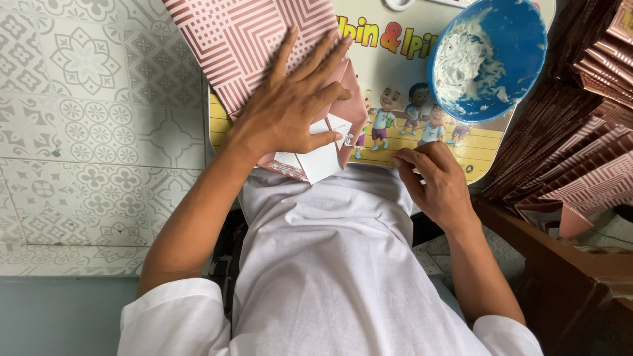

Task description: Folding patterned paper and applying adhesive with a stick to assemble small pouches.

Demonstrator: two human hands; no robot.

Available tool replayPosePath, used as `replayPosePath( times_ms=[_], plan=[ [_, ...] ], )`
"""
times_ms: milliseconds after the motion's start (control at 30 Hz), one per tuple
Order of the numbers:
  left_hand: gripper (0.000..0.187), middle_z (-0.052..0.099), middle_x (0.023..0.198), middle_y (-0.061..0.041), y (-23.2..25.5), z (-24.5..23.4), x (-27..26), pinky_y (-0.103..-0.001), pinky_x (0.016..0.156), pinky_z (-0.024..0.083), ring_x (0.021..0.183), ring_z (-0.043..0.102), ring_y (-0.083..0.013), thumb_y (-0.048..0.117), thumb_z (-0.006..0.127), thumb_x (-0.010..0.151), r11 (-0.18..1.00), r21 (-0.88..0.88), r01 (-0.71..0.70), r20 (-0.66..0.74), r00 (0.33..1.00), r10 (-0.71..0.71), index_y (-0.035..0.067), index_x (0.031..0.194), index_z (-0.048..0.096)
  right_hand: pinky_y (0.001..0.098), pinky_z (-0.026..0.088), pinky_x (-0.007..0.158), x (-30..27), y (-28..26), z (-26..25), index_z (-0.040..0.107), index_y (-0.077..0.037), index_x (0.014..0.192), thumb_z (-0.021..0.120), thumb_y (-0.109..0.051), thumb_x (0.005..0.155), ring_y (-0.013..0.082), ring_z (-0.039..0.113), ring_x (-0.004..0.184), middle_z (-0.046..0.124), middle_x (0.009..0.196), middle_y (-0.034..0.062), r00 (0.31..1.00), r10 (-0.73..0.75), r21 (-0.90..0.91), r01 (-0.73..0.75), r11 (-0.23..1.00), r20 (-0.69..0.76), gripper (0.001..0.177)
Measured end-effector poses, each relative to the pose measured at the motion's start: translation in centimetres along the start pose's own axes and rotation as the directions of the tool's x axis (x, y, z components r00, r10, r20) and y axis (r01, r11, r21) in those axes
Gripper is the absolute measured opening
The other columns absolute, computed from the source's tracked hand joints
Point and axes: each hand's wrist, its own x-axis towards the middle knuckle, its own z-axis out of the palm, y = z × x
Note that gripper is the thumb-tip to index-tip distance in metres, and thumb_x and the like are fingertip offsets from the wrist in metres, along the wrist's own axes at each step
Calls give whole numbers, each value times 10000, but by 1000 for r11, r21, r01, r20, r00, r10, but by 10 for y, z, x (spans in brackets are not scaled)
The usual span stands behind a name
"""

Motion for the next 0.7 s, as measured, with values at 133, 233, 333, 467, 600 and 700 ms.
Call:
replayPosePath(
  times_ms=[133, 233, 333, 467, 600, 700],
  plan=[
    [667, 111, 1753, -185, 0, 2, 0, -676, 1240, -58, 1623, 63, -354, 687, 652, 903, 1000, 21, 0, 10, 1000, 0, 192, 1349, 625, 398, 462, 756, 1, 1, -1, 672, 14, 1150, 707, 42, 1020, 279, 549, 814, 603, 935, 146, 1000, 12, -22, -12, 1000, -15, 138],
    [667, 114, 1750, -194, 0, 1, 0, -680, 1240, -54, 1625, 73, -358, 679, 677, 899, 1000, 17, -4, -6, 1000, 4, 188, 1347, 629, 379, 452, 724, 1, 4, -1, 673, 5, 1183, 704, 52, 1027, 258, 549, 820, 598, 945, 128, 999, 28, -30, -29, 999, -22, 165],
    [669, 110, 1748, -193, 1, 1, 0, -682, 1237, -62, 1623, 68, -361, 670, 678, 893, 1000, 6, 3, 3, 1000, -3, 189, 1354, 621, 389, 451, 737, 0, 7, -2, 667, -4, 1196, 714, 43, 1031, 255, 537, 811, 610, 943, 123, 999, 18, -56, -20, 998, -32, 177],
    [651, 117, 1745, -200, 0, 1, 0, -685, 1238, -56, 1625, 85, -366, 656, 691, 895, 1000, 2, 0, -11, 1000, 0, 177, 1330, 627, 387, 462, 756, 0, 8, -3, 662, -4, 1192, 718, 54, 1018, 269, 557, 857, 625, 981, 135, 1000, -5, -42, 5, 999, -11, 192],
    [638, 136, 1741, -214, 2, -2, 0, -688, 1234, -56, 1623, 98, -375, 649, 681, 901, 1000, 4, -4, -10, 1000, 4, 171, 1318, 619, 398, 498, 777, -4, 10, -1, 649, -15, 1215, 684, 18, 1031, 282, 579, 886, 610, 1005, 144, 999, -15, -13, 15, 1000, 33, 191],
    [656, 138, 1740, -213, 2, -1, 0, -689, 1232, -54, 1621, 100, -372, 659, 679, 901, 1000, -1, -3, -13, 1000, 3, 171, 1333, 612, 387, 488, 765, -6, 8, 0, 643, -5, 1200, 686, 34, 1021, 279, 568, 890, 605, 1001, 142, 999, -36, -4, 36, 999, 37, 188]
  ],
)
